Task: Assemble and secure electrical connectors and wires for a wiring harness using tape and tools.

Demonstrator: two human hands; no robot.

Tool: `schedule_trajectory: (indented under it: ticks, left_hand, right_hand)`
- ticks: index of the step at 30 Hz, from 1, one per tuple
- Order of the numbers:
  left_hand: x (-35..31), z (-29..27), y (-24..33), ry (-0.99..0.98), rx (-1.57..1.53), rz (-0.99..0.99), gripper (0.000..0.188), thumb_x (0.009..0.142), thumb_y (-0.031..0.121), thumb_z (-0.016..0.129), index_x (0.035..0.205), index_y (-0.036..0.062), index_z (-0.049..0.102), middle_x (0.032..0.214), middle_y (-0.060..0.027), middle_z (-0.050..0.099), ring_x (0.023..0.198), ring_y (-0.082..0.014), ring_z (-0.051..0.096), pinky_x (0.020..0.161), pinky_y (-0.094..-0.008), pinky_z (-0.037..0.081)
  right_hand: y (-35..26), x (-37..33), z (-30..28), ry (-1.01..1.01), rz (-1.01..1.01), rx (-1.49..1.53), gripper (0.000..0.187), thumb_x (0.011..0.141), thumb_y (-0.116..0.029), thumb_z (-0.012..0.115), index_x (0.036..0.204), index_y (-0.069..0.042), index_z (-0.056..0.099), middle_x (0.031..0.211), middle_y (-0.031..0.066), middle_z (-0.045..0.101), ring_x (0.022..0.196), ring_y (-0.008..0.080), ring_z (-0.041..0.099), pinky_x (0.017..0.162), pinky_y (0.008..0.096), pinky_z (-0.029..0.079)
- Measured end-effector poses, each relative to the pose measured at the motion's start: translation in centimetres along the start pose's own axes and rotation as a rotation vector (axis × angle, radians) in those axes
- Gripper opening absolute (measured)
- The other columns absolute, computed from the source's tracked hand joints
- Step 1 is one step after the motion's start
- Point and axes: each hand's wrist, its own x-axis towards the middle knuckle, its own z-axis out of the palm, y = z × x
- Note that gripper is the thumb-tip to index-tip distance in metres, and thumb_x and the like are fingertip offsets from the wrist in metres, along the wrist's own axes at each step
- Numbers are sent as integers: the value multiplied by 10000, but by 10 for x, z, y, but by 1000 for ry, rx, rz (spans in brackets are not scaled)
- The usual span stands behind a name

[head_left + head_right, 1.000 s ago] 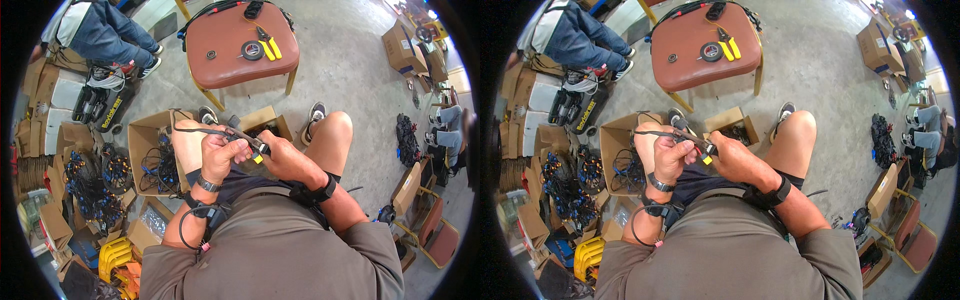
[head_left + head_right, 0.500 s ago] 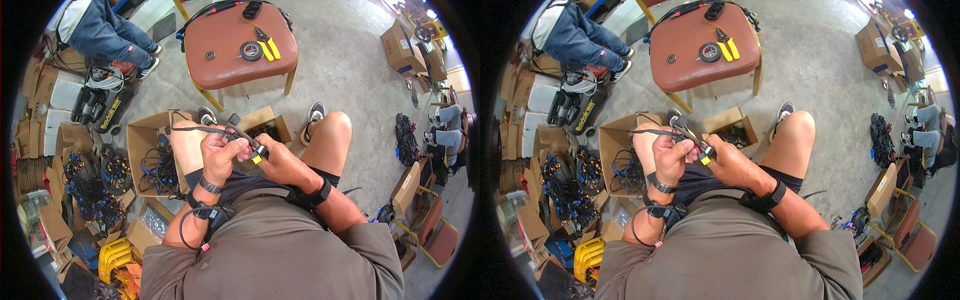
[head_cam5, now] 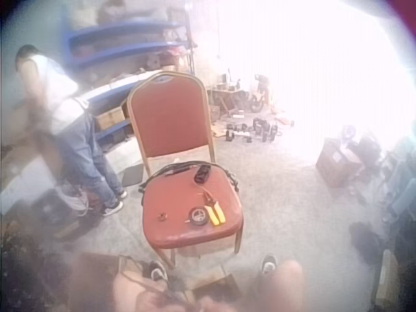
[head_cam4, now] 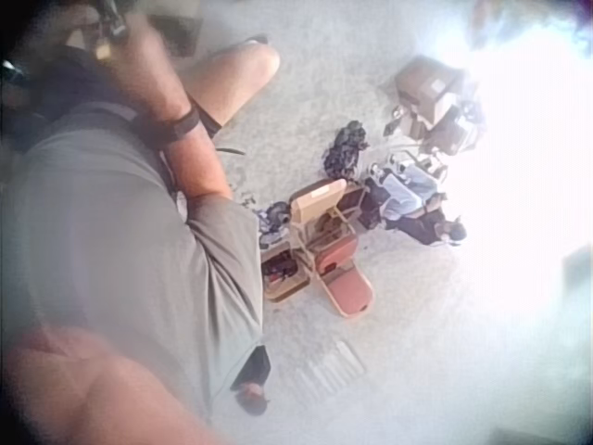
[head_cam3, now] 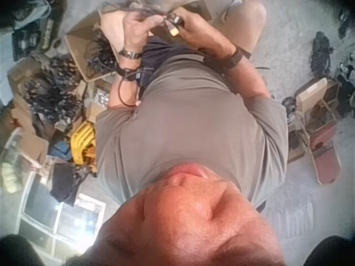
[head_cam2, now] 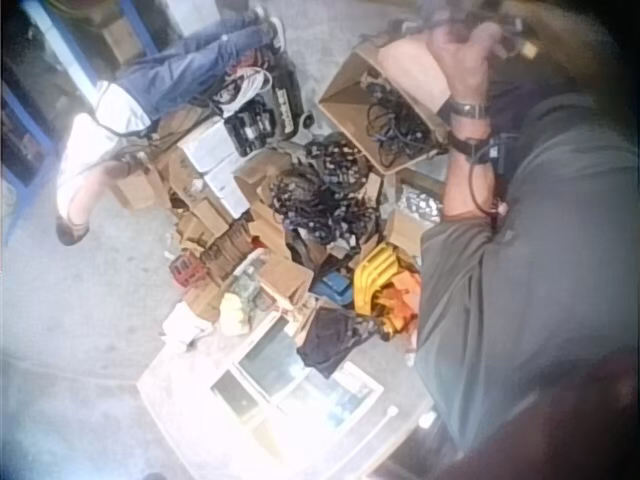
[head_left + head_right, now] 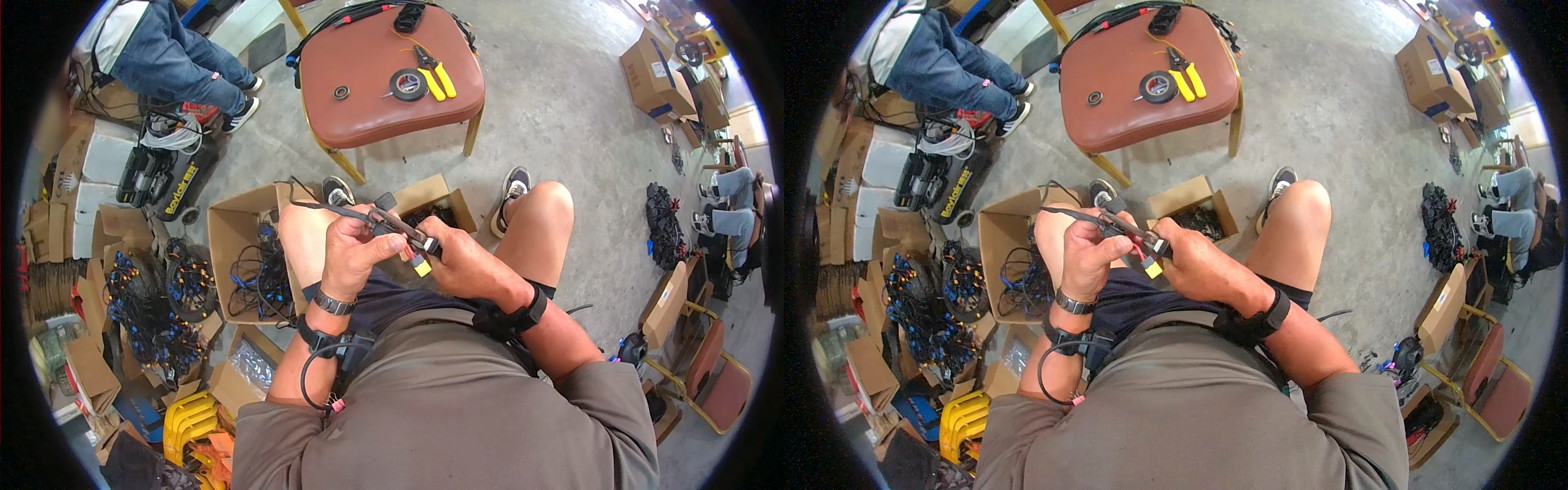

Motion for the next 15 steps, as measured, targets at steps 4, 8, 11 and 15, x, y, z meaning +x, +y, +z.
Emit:
schedule_trajectory:
  ticks: [4,8,11,15]
  left_hand:
    - [-1,-1,-1,12,39,-10,168,772,37,738,888,1,622,839,-101,678,708,-151,645,643,-268,537]
    - [-2,-10,-4,17,144,4,130,764,25,746,805,0,626,733,-51,659,656,-115,625,616,-253,513]
    - [-3,-11,-2,-45,185,-59,143,752,66,764,788,-6,646,723,-44,654,635,-101,602,596,-240,493]
    - [-6,-10,4,-115,173,-111,148,745,63,764,833,-18,678,712,-31,645,638,-90,586,586,-228,473]
  right_hand:
    - [-2,1,-4,-2,-18,-8,160,854,-52,590,977,17,515,804,266,606,797,442,603,679,443,468]
    - [-3,1,-15,-81,-17,-116,184,857,-101,616,957,20,519,807,267,606,804,449,597,677,457,462]
    - [-7,1,-25,-127,3,-218,206,858,-143,632,928,16,520,795,256,606,812,448,595,673,474,454]
    - [-6,0,-30,-141,-68,-247,196,840,-137,640,912,11,535,798,247,613,819,448,598,687,490,458]
